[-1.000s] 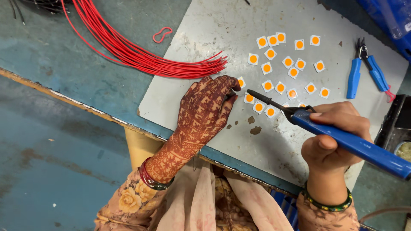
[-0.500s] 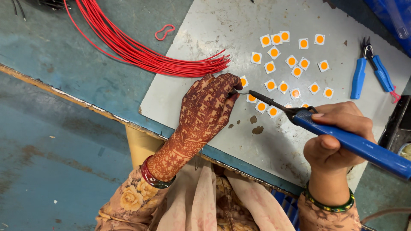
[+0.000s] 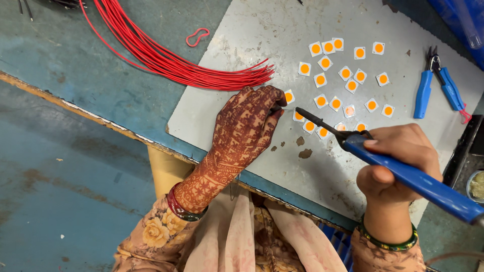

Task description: The person solders wires to small LED components laid out on the workbench, holding a wire in one hand and a soldering iron in the other, dipping the wire in flux and touching the iron to the joint, then setting finished pieces aside.

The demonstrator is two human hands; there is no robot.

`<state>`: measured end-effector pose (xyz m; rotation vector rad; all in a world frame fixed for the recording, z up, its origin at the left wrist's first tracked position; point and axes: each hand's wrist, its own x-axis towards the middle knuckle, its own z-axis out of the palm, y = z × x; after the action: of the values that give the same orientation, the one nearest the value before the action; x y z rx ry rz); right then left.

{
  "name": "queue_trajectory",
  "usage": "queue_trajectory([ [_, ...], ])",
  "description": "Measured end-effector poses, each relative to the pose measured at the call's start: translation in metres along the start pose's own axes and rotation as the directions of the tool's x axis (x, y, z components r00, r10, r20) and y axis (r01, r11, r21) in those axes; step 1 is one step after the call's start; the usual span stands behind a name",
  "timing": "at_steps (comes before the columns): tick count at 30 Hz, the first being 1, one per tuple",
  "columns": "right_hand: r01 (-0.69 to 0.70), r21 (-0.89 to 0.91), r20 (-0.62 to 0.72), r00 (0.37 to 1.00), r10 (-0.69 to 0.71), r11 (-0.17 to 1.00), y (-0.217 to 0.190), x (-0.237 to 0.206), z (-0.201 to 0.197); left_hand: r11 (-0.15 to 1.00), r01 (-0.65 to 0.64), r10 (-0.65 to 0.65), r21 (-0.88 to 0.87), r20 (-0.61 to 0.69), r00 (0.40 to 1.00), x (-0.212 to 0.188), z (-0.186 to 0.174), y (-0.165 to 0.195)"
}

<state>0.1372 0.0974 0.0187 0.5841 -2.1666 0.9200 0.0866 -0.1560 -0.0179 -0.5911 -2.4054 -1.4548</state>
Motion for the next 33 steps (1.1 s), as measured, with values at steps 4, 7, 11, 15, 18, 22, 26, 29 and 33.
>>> queue_trajectory([
  [4, 0.009, -0.006, -0.158, 0.987, -0.009, 1.000, 0.009, -0.002, -0.006, 1.000, -0.021, 0.021, 0.005, -0.020, 1.000, 0.000, -0.003, 0.001],
  [7, 0.004, -0.009, -0.199, 0.980, -0.006, 1.000, 0.014, -0.006, -0.012, 0.999, -0.046, 0.045, 0.023, 0.039, 0.998, -0.001, -0.002, 0.006],
  [11, 0.061, -0.028, -0.159, 0.985, -0.065, 0.998, 0.018, -0.009, -0.014, 0.993, -0.060, 0.050, 0.101, 0.095, 0.994, -0.004, 0.006, 0.016],
  [15, 0.055, -0.007, -0.143, 0.988, -0.055, 0.998, 0.016, -0.009, -0.014, 0.991, -0.075, 0.065, 0.111, 0.087, 0.994, -0.004, 0.012, 0.018],
  [18, 0.063, 0.019, -0.134, 0.989, -0.060, 0.998, 0.013, -0.007, -0.012, 0.988, -0.094, 0.084, 0.120, 0.081, 0.993, -0.004, 0.013, 0.016],
  [22, 0.076, 0.024, -0.129, 0.989, -0.072, 0.997, 0.011, -0.006, -0.010, 0.986, -0.091, 0.078, 0.138, 0.099, 0.992, -0.004, 0.014, 0.015],
  [26, 0.070, 0.037, -0.128, 0.990, -0.065, 0.997, 0.011, -0.006, -0.009, 0.989, -0.083, 0.071, 0.122, 0.099, 0.993, -0.005, 0.013, 0.015],
  [29, 0.055, 0.043, -0.115, 0.992, -0.050, 0.998, 0.009, -0.007, -0.010, 0.990, -0.072, 0.060, 0.118, 0.109, 0.992, -0.005, 0.013, 0.016],
  [33, 0.044, 0.044, -0.101, 0.994, -0.039, 0.998, 0.007, -0.006, -0.010, 0.991, -0.070, 0.058, 0.113, 0.111, 0.992, -0.005, 0.012, 0.017],
])
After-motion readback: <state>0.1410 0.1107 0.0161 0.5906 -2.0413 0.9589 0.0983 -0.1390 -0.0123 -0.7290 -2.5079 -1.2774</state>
